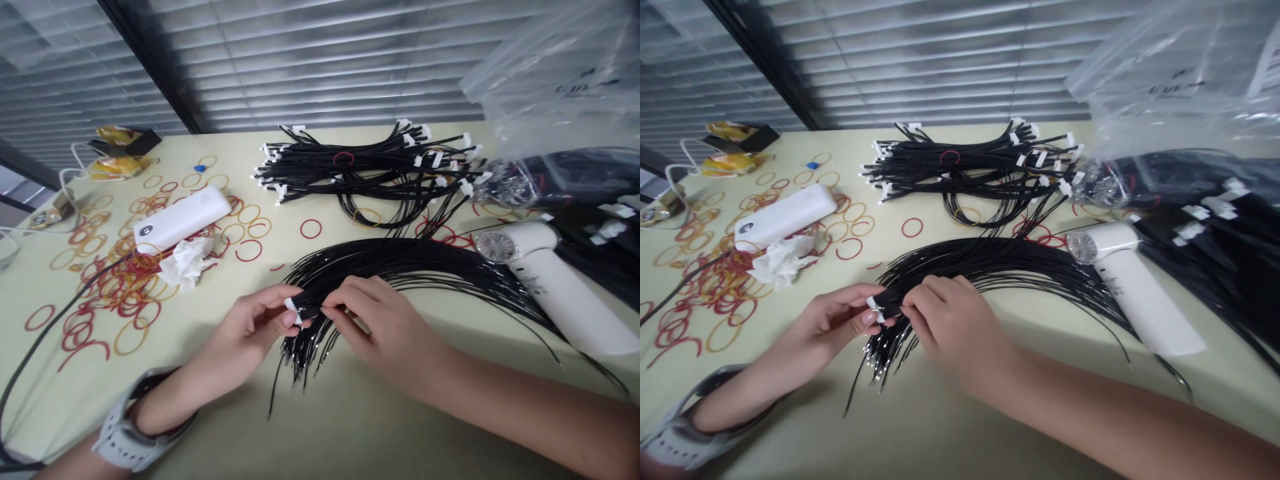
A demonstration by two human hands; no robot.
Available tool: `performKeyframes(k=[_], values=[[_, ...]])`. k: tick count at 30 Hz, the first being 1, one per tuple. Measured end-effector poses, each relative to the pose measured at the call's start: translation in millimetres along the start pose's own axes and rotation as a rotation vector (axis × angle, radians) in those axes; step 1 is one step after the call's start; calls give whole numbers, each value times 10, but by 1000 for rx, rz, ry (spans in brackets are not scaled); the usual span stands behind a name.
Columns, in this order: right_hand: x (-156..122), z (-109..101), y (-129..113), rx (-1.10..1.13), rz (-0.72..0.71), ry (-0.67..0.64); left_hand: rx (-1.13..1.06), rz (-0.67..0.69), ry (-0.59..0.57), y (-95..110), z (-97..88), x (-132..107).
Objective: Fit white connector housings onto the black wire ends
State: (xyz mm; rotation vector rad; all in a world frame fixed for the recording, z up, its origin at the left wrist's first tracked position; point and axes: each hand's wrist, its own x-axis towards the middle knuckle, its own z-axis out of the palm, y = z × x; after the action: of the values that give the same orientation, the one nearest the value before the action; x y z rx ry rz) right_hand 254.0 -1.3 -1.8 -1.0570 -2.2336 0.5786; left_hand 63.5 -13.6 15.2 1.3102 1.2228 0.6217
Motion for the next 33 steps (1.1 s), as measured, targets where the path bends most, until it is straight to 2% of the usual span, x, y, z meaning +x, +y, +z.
performKeyframes(k=[4,9,22,33], values=[[25,-50,18,-15,-15,-52,-55,-18,-2,-6,5,16],[49,-115,33,-7,-75,-137,44,-17,32,-8,-1,0],[38,-141,39,-13,-101,-178,106,-39,23,-18,-9,-24],[47,-131,18,27,-87,-181,-7,-70,-7,-18,-16,-17]])
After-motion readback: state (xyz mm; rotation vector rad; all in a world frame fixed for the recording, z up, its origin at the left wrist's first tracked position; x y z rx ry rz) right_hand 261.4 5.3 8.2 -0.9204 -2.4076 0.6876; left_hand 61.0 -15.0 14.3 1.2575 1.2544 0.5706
